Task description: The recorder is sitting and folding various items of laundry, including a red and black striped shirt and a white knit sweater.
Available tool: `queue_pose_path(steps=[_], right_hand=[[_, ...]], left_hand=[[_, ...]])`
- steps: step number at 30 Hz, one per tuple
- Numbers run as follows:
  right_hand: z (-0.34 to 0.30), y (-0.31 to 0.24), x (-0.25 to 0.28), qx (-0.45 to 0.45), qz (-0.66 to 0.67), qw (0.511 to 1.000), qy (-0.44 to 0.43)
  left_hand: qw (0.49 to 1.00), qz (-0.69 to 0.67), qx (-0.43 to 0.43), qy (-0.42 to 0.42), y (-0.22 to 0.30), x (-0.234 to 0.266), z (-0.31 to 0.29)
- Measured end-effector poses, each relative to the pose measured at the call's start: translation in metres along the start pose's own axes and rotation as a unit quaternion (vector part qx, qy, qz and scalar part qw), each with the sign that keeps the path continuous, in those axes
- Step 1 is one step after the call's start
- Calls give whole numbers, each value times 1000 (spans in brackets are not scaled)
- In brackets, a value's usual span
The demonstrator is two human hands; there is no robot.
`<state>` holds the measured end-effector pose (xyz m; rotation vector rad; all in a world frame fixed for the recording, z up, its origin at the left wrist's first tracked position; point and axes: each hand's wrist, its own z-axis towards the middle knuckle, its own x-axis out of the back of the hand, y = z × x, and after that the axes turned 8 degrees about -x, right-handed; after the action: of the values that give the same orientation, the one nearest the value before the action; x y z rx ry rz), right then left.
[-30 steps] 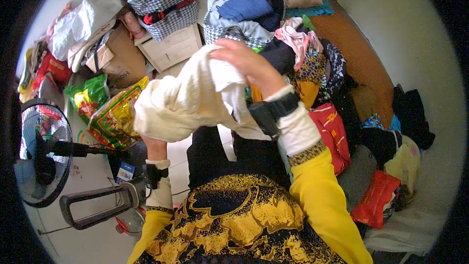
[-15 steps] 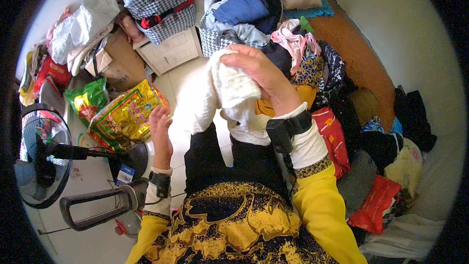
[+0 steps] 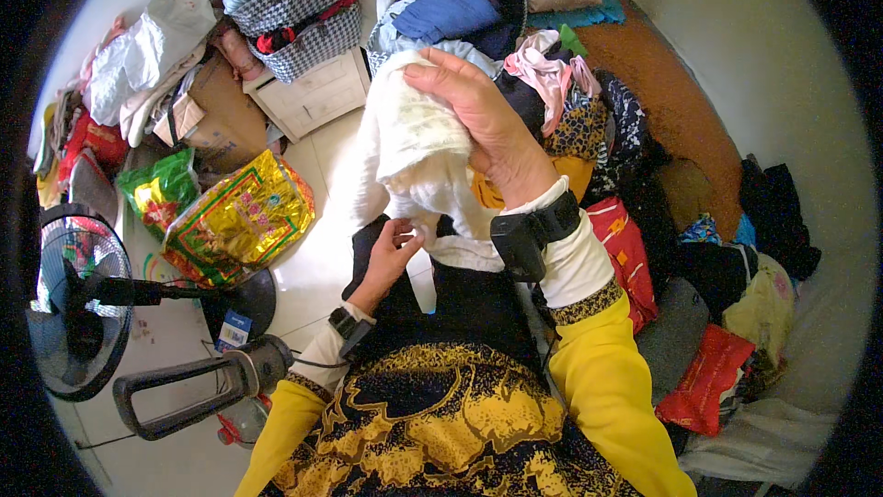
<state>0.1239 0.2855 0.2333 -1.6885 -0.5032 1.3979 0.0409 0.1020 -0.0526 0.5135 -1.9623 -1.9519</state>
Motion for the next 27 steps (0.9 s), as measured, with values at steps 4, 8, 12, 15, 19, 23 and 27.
queue_pose_path(steps=[4,8,12,15,19,23,27], right_hand=[[-2,1,-4,15,8,999,30],[-18,-12,-23,39,9,999,27],[-27,-25,-26,96,3,994,51],[-27,-37,-9,89,15,994,62],[-42,-51,34,122,52,980,150],[-68,-54,86,109,53,974,191],[-99,-36,135,124,17,957,261]], left_hand=[[987,128,-25,89,-18,-22,21],[948,265,-40,174,-35,-24,35],[983,-51,98,145,-25,-13,39],[937,-330,102,58,-23,13,35],[839,-507,168,104,29,55,30],[803,-593,48,-4,63,121,16],[801,-596,58,3,97,157,2]])
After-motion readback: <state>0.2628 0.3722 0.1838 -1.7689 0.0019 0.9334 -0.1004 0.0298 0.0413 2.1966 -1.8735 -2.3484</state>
